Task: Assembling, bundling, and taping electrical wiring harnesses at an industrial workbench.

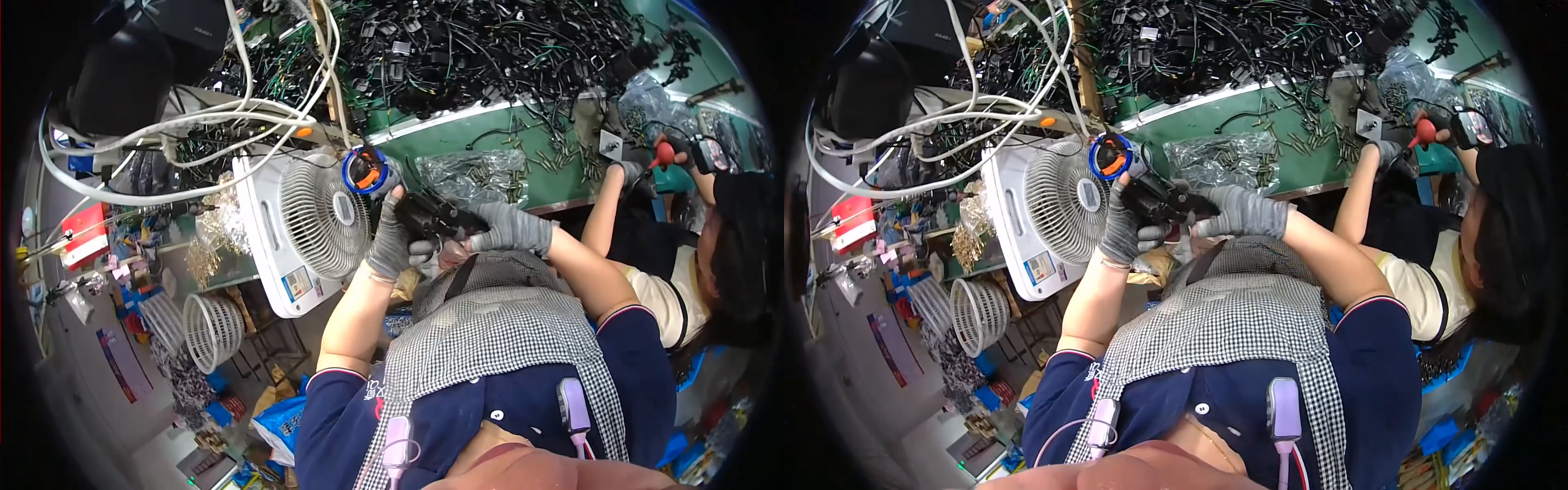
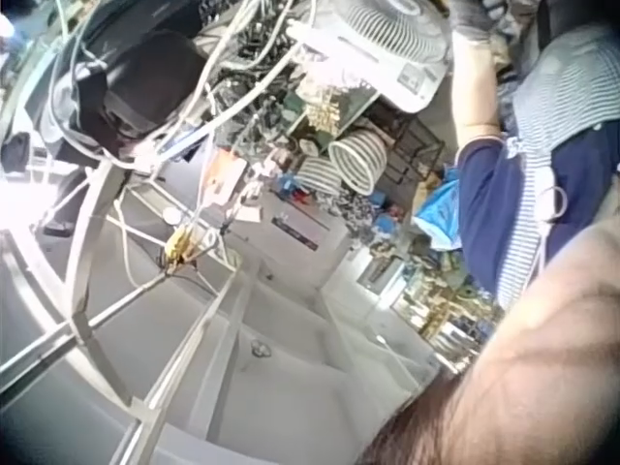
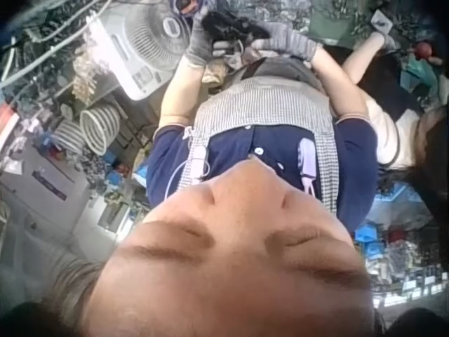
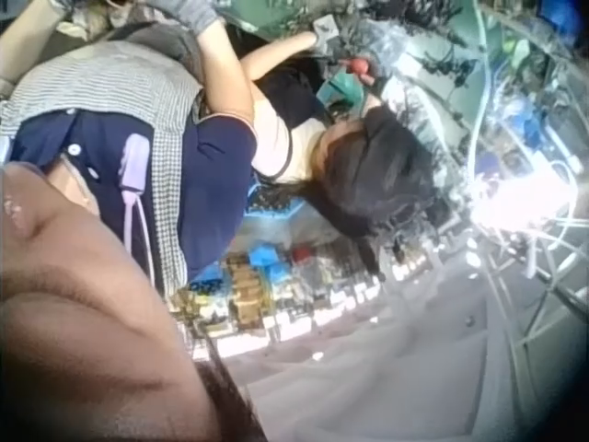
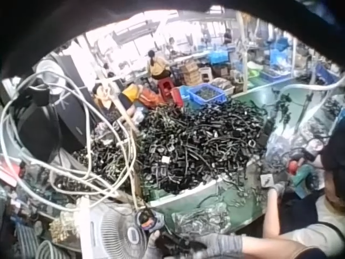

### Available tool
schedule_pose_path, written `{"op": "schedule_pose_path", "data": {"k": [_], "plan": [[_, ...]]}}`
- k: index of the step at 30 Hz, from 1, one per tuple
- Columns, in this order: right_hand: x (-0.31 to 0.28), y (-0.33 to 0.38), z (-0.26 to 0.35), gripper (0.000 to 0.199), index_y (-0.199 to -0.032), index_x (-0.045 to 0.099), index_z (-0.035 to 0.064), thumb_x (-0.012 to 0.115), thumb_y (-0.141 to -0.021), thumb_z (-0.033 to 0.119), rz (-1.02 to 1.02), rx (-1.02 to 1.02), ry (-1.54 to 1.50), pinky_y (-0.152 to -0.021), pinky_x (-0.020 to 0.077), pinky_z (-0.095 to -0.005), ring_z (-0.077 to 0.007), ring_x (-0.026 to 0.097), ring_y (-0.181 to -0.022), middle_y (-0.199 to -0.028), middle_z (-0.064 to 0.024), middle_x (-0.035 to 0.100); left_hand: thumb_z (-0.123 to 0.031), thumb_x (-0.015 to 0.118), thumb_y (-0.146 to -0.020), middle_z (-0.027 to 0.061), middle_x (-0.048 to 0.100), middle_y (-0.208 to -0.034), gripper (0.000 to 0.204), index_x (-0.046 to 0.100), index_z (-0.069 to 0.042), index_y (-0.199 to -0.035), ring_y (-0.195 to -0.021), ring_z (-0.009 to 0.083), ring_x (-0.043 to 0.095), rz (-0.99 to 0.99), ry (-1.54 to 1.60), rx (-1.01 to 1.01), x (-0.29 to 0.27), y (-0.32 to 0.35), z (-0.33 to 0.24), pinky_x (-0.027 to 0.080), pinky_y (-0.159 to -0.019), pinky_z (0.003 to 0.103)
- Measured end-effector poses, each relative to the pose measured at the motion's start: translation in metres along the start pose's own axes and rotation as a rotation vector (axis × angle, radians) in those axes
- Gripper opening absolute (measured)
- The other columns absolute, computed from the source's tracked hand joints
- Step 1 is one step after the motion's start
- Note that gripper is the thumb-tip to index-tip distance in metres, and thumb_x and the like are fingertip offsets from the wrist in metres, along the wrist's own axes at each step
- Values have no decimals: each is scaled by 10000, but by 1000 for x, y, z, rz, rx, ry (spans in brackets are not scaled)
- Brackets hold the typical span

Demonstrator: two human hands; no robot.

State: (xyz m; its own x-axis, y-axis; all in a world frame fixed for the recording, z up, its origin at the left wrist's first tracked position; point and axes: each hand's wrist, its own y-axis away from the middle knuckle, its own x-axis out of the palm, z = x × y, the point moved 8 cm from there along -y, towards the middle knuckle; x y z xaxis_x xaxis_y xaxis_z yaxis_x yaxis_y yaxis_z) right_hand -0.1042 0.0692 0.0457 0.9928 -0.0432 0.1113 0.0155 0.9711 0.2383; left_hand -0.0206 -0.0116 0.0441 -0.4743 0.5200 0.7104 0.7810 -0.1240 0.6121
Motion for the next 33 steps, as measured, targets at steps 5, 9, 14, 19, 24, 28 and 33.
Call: {"op": "schedule_pose_path", "data": {"k": [5, 9, 14, 19, 24, 28, 33], "plan": [[-10, 6, -1, 486, -1200, 493, 33, 592, -799, 290, -65, -121, 364, -772, 470, -326, -263, 610, -848, -911, -173, 621, -726, 457, -698, 81, 622, -739, 810, 552, -24, -1090, -310, 77, 291, -87, -4, 7, 13, 5, -5, 218, -280, 202], [-16, 10, -7, 467, -1224, 470, 42, 565, -812, 239, -104, -149, 392, -766, 472, -335, -287, 607, -837, -882, -180, 616, -696, 464, -723, 82, 635, -802, 771, 556, -22, -1086, -367, 89, 399, -2, -66, 27, 23, 4, -10, 267, -303, 197], [-20, 21, 8, 423, -1200, 481, 41, 536, -824, 227, -358, -460, 546, -741, 474, -369, -306, 600, -811, -859, -199, 605, -622, 479, -772, 86, 632, -909, 690, 552, -21, -1104, -557, 123, 546, -83, -146, 156, 16, -5, -22, 388, -401, 205], [-37, 17, -6, 325, -1054, 565, 32, 539, -821, 256, -290, 13, 723, -721, 468, -405, -323, 594, -781, -838, -200, 606, -512, 522, -810, 83, 623, -955, 562, 559, -22, -1083, -731, 170, 601, -94, -15, 262, -4, -28, -32, 488, -612, 257], [-175, 41, -22, 256, -765, 582, 56, 512, -846, 289, -1012, 358, 743, -661, 471, -398, -347, 578, -688, -715, -168, 596, -322, 615, -803, 88, 622, -950, 393, 565, -16, -1044, -809, 214, 598, -386, -272, 407, -83, -86, -63, 481, -760, 312], [-360, 65, -67, 255, -841, 592, 70, 459, -862, 286, -1466, 525, 971, -715, 463, -432, -368, 583, -783, -803, -201, 606, -183, 655, -759, 82, 622, -932, 335, 565, -15, -1034, -782, 219, 597, -536, -879, 610, -148, -188, -123, 497, -695, 343], [-421, 58, -37, 203, -835, 598, 79, 481, -824, 245, -1643, 455, 1287, -709, 475, -414, -333, 598, -763, -790, -185, 612, -145, 674, -731, 76, 610, -865, 274, 575, -56, -971, -744, 176, 572, -602, -389, 589, -193, -240, -186, 468, -576, 301]]}}
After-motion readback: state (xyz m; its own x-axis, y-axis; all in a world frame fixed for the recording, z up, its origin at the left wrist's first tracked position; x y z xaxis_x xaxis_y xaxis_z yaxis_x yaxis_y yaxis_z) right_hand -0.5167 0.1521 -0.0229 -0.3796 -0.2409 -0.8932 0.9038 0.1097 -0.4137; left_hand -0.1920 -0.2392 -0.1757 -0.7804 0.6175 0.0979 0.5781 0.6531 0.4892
